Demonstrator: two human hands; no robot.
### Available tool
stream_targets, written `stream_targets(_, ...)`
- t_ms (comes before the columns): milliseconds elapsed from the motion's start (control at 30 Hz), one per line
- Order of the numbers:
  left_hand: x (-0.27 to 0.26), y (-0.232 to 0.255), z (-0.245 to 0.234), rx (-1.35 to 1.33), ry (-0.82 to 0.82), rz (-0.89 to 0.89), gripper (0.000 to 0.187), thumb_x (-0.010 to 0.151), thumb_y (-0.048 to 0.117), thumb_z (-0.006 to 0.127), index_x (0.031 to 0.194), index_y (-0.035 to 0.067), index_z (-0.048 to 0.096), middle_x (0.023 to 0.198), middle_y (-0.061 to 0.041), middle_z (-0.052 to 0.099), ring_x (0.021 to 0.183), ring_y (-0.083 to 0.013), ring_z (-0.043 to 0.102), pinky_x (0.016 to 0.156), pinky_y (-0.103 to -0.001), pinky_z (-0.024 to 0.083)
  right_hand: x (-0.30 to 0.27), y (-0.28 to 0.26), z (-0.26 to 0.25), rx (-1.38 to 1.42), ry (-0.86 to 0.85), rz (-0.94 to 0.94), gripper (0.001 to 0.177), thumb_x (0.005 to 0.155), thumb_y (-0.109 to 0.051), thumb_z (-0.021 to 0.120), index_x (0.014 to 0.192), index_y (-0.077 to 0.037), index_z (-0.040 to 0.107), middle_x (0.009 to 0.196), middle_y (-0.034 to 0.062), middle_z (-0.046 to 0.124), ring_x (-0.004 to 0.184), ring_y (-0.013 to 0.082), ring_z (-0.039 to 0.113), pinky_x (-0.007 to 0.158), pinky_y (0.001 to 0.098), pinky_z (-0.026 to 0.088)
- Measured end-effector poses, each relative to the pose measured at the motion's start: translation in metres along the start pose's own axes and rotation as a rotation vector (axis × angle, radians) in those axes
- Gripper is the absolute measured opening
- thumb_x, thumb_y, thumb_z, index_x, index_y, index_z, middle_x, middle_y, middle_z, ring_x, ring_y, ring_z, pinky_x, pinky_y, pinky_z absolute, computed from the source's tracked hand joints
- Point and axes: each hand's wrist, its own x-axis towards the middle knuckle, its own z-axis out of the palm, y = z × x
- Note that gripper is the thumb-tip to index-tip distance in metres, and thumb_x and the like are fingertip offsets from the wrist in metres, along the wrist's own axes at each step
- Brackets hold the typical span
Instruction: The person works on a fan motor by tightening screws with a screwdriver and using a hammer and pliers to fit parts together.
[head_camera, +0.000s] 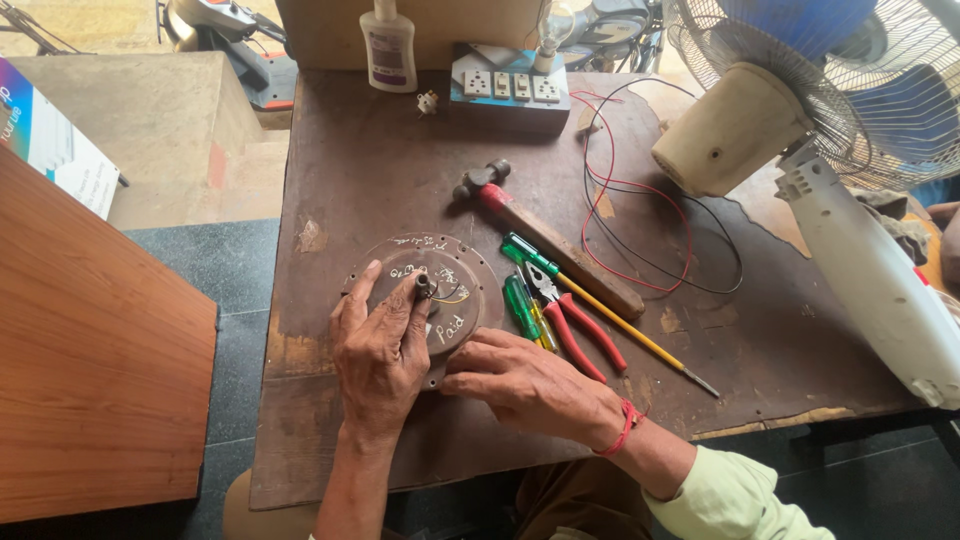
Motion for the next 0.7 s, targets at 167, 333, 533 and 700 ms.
stream_targets(167,0.0001,0.0007,-0.0006,-0.013,0.01,0.011,0.032,0.093,0.014,0.075,0.124,0.007,0.073,0.104,-0.01,0.079,0.133,-0.031,0.059,0.11,-0.047,0.041,0.0001,-0.0029,0.0026,-0.077,0.085,0.0,0.049,0.078,0.006,0.071,0.124,-0.009,0.065,0.128,0.011,0.062,0.127,0.0354,0.058,0.106,0.0427,0.049)
stream_targets(333,0.0016,0.0012,-0.0018,0.004,0.018,0.01,0.03,0.092,0.015,0.076,0.121,0.006,0.074,0.103,-0.01,0.078,0.132,-0.0307,0.06,0.109,-0.047,0.041,0.001,0.0021,0.0009,0.03,0.034,-0.008,0.057,0.072,0.009,0.067,0.127,-0.006,0.065,0.129,0.012,0.063,0.127,0.0355,0.057,0.109,0.0435,0.049)
stream_targets(533,-0.0002,0.0004,-0.0009,0.004,0.017,-0.003,0.029,0.092,0.016,0.076,0.12,0.007,0.075,0.102,-0.01,0.078,0.131,-0.0299,0.06,0.109,-0.046,0.042,-0.0008,0.001,0.0023,0.024,-0.001,0.003,0.047,0.076,0.005,0.07,0.121,-0.008,0.064,0.125,0.0102,0.063,0.125,0.0327,0.059,0.107,0.0423,0.05)
stream_targets(700,0.0,-0.0001,0.0001,-0.004,0.003,-0.007,0.031,0.091,0.017,0.076,0.12,0.006,0.075,0.097,-0.009,0.078,0.132,-0.03,0.06,0.11,-0.047,0.04,-0.0002,-0.0047,0.0015,-0.033,0.051,0.038,0.049,0.077,0.007,0.069,0.123,-0.009,0.067,0.125,0.0108,0.063,0.118,0.0312,0.059,0.101,0.0416,0.051)
